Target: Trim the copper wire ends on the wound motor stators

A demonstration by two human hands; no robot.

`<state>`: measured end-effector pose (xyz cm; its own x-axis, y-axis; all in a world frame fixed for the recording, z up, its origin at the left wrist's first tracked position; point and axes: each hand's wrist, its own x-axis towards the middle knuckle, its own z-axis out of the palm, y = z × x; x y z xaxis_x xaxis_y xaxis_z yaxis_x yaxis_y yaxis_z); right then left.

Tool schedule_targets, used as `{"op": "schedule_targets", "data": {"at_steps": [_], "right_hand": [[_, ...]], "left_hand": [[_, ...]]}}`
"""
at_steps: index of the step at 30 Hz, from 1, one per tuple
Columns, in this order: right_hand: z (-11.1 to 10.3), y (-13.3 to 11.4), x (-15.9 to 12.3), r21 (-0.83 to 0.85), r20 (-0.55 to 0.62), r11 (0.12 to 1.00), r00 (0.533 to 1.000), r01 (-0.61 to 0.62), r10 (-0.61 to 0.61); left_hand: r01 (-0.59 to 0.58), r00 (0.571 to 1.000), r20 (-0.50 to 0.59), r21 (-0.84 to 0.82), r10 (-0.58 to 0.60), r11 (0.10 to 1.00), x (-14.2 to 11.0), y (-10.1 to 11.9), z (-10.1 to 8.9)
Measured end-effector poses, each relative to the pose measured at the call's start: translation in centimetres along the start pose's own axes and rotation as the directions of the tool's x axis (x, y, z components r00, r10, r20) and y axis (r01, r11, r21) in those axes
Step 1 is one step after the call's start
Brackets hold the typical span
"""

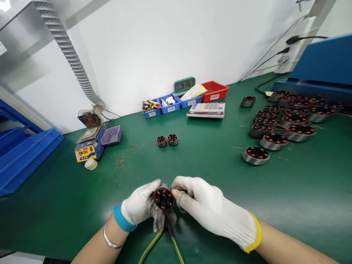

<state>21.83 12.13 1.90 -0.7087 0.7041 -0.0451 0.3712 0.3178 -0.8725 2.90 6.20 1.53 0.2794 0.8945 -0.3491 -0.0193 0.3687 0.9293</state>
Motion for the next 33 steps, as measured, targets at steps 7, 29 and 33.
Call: {"op": "schedule_targets", "data": {"at_steps": [7, 29, 33], "right_hand": [[-0.3, 0.1, 0.4, 0.312, 0.03, 0.949, 0.999, -0.036, 0.028], [0.0, -1.6, 0.1, -0.395, -0.031, 0.917, 0.997, 0.051, -0.068], [0.1, -0.5, 0.2, -0.463, -0.047, 0.884, 0.994, 0.069, -0.102]], "left_hand": [[-0.436, 0.796, -0.184, 0.486, 0.577, 0.757, -0.4, -2.2, -0.1], [-0.375, 0.643, -0.32, 0.66, 0.696, 0.651, -0.7, -1.4, 1.3], [-0.401, 0.458, -0.079, 0.871, 0.885, 0.285, -0.8, -2.1, 0.4]]}}
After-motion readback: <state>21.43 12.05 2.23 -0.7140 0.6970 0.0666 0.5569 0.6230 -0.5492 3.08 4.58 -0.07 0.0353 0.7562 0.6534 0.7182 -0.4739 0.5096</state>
